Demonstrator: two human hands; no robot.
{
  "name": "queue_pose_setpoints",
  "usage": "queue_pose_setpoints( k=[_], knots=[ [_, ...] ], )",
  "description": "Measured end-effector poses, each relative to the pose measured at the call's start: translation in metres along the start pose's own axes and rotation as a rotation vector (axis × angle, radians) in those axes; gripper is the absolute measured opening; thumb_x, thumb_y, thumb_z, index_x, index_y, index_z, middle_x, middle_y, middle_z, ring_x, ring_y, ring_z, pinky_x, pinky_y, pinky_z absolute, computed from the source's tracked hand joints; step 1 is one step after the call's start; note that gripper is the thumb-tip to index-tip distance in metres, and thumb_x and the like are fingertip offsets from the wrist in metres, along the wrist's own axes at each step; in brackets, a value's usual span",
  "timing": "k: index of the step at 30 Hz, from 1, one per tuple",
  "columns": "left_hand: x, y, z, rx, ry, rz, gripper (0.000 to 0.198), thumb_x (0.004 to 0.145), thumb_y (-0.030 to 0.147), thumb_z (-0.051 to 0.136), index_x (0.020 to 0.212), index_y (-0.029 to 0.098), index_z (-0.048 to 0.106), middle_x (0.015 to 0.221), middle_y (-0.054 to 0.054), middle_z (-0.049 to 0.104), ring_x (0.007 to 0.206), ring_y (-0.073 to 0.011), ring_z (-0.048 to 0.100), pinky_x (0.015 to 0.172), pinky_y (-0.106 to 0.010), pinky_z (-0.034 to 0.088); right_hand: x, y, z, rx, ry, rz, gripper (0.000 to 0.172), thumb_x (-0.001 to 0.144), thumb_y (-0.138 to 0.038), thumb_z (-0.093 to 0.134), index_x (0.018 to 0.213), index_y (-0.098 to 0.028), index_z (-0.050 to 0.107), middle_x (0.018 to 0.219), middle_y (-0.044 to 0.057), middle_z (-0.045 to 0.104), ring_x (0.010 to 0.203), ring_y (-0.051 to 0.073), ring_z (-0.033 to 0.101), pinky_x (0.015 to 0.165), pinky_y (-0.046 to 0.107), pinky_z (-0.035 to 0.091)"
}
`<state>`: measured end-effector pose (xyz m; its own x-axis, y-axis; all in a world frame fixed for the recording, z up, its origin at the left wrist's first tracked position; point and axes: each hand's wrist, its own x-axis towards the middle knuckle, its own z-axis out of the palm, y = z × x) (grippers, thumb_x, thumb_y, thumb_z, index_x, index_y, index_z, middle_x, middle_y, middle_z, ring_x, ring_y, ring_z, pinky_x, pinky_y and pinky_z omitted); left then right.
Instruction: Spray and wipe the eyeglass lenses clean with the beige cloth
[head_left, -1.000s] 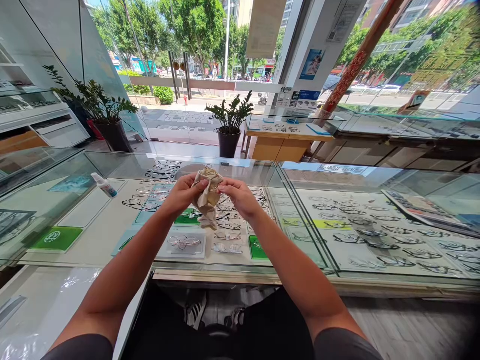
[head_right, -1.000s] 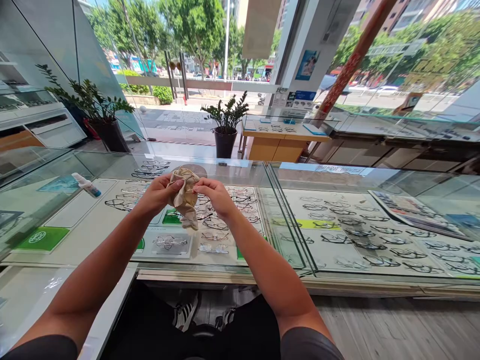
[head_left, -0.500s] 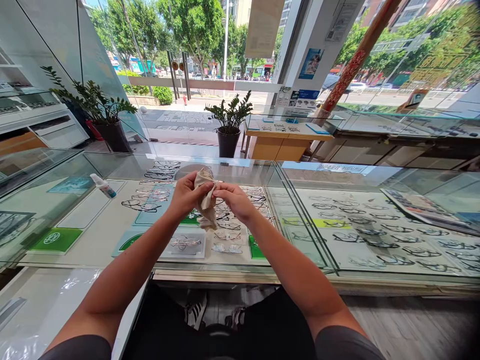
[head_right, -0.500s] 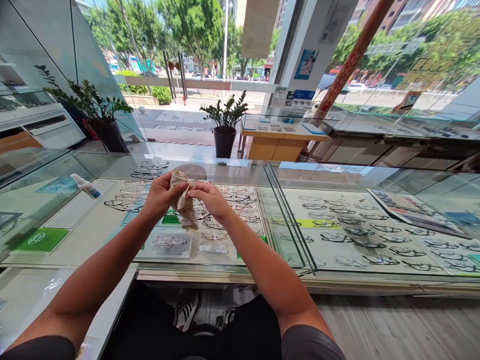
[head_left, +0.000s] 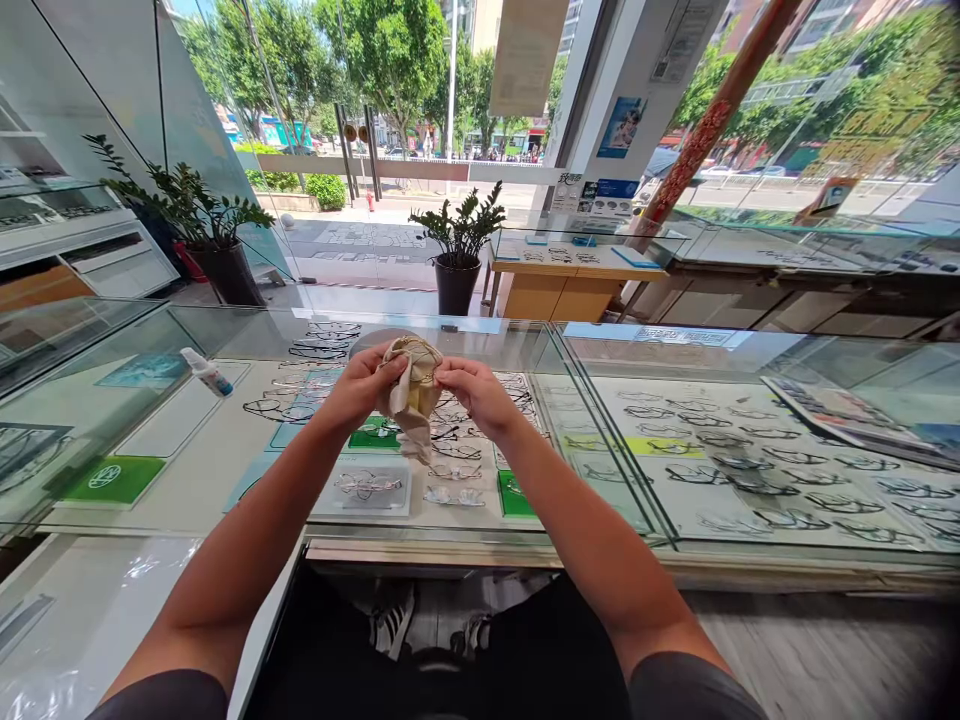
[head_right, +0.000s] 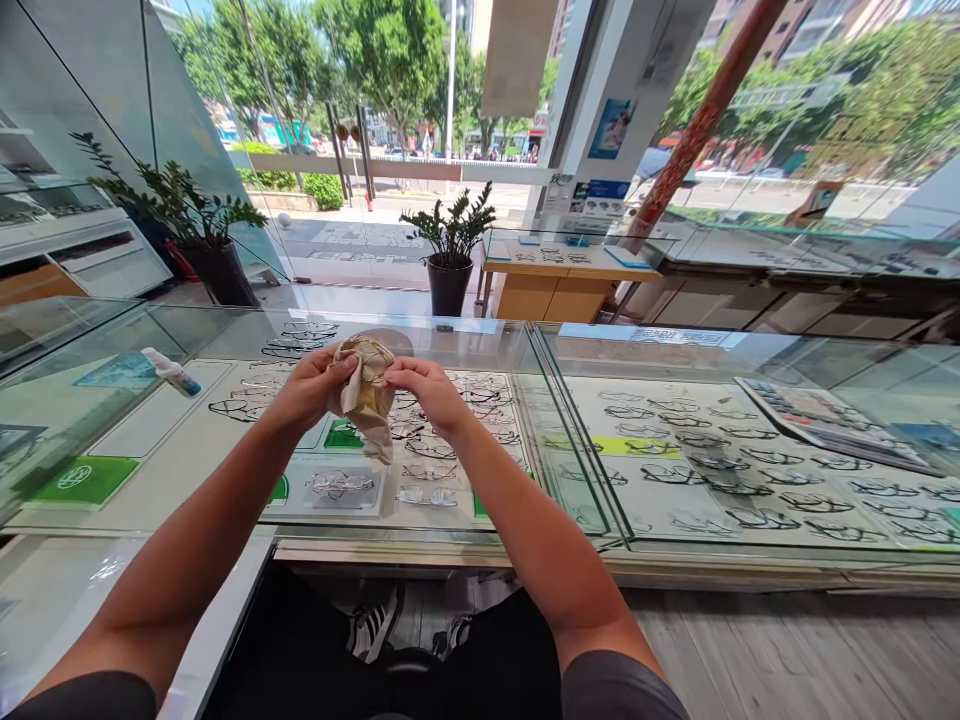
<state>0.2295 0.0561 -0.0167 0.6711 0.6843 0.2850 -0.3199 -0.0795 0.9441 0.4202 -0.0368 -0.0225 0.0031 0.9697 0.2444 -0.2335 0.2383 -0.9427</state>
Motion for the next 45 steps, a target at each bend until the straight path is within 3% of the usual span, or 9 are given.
queue_pose_setpoints(
  k=[4, 11, 16, 21, 25, 30, 34, 39, 45],
  knots=[
    [-0.003, 0.008, 0.003, 0.017, -0.050, -0.014, 0.049, 0.076, 0.044, 0.101, 0.111, 0.016, 0.081, 0.090, -0.006, 0.078, 0.076, -0.0171, 0.070, 0.070, -0.025, 0.057, 0.000, 0.000, -0.001, 0.033, -0.008, 0.022, 0.022, 0.078, -0.041, 0.082, 0.073, -0.023, 0.070, 0.079, 0.000, 0.063, 0.084, 0.019, 0.055, 0.089, 0.037, 0.046],
    [-0.003, 0.000, 0.015, 0.036, 0.115, -0.008, 0.049, 0.066, 0.042, 0.104, 0.099, 0.016, 0.077, 0.085, -0.004, 0.076, 0.068, -0.0150, 0.066, 0.064, -0.025, 0.055, -0.001, 0.005, 0.004, 0.057, -0.084, 0.047, 0.026, 0.078, -0.043, 0.086, 0.076, -0.022, 0.072, 0.083, 0.000, 0.066, 0.086, 0.018, 0.057, 0.091, 0.036, 0.046],
    [-0.005, -0.006, 0.021, 0.105, 0.222, 0.062, 0.046, 0.073, 0.052, 0.099, 0.082, 0.017, 0.071, 0.072, 0.001, 0.066, 0.060, -0.0117, 0.055, 0.057, -0.024, 0.046, -0.003, 0.012, 0.010, 0.026, -0.110, 0.028, 0.030, 0.081, -0.046, 0.087, 0.076, -0.022, 0.070, 0.083, -0.001, 0.067, 0.087, 0.018, 0.056, 0.092, 0.035, 0.045],
    [-0.002, -0.015, 0.020, 0.094, 0.296, 0.125, 0.050, 0.082, 0.065, 0.091, 0.082, 0.018, 0.074, 0.071, -0.001, 0.066, 0.059, -0.0114, 0.053, 0.055, -0.024, 0.042, -0.001, 0.014, 0.010, 0.019, -0.080, 0.013, 0.032, 0.079, -0.048, 0.089, 0.078, -0.021, 0.073, 0.083, 0.000, 0.068, 0.086, 0.018, 0.056, 0.091, 0.035, 0.045],
    [0.000, -0.014, 0.017, -0.006, 0.243, 0.079, 0.051, 0.082, 0.067, 0.091, 0.089, 0.018, 0.078, 0.074, -0.002, 0.070, 0.061, -0.0136, 0.059, 0.059, -0.026, 0.049, 0.000, 0.009, 0.005, -0.009, -0.025, 0.014, 0.028, 0.081, -0.047, 0.085, 0.078, -0.022, 0.072, 0.081, -0.001, 0.066, 0.084, 0.017, 0.055, 0.088, 0.035, 0.044],
    [0.001, -0.006, 0.016, -0.061, 0.117, 0.011, 0.053, 0.072, 0.052, 0.102, 0.103, 0.016, 0.078, 0.085, -0.004, 0.076, 0.071, -0.0158, 0.068, 0.069, -0.026, 0.057, 0.002, 0.004, -0.001, -0.012, 0.011, -0.001, 0.029, 0.079, -0.047, 0.085, 0.077, -0.022, 0.071, 0.080, -0.001, 0.065, 0.083, 0.018, 0.055, 0.088, 0.035, 0.044],
    [-0.001, -0.006, 0.020, -0.010, 0.162, 0.010, 0.056, 0.065, 0.046, 0.105, 0.103, 0.016, 0.076, 0.088, -0.004, 0.077, 0.072, -0.0151, 0.068, 0.068, -0.026, 0.057, 0.002, 0.008, 0.002, -0.010, -0.031, 0.017, 0.030, 0.080, -0.048, 0.085, 0.075, -0.023, 0.070, 0.080, -0.001, 0.065, 0.084, 0.019, 0.054, 0.088, 0.036, 0.045],
    [-0.003, -0.011, 0.023, 0.110, 0.268, 0.105, 0.050, 0.076, 0.060, 0.096, 0.083, 0.017, 0.072, 0.071, 0.001, 0.065, 0.060, -0.0111, 0.054, 0.057, -0.023, 0.044, 0.001, 0.016, 0.010, -0.046, -0.079, -0.012, 0.032, 0.083, -0.048, 0.084, 0.074, -0.022, 0.067, 0.080, -0.001, 0.061, 0.083, 0.017, 0.051, 0.088, 0.036, 0.043],
    [0.002, -0.012, 0.015, 0.111, 0.331, 0.142, 0.062, 0.084, 0.077, 0.084, 0.072, 0.018, 0.069, 0.064, 0.000, 0.063, 0.055, -0.0115, 0.050, 0.052, -0.025, 0.038, -0.001, 0.015, 0.011, 0.018, -0.064, -0.022, 0.034, 0.083, -0.052, 0.087, 0.079, -0.023, 0.069, 0.084, -0.001, 0.062, 0.086, 0.018, 0.054, 0.091, 0.036, 0.046]
  ],
)
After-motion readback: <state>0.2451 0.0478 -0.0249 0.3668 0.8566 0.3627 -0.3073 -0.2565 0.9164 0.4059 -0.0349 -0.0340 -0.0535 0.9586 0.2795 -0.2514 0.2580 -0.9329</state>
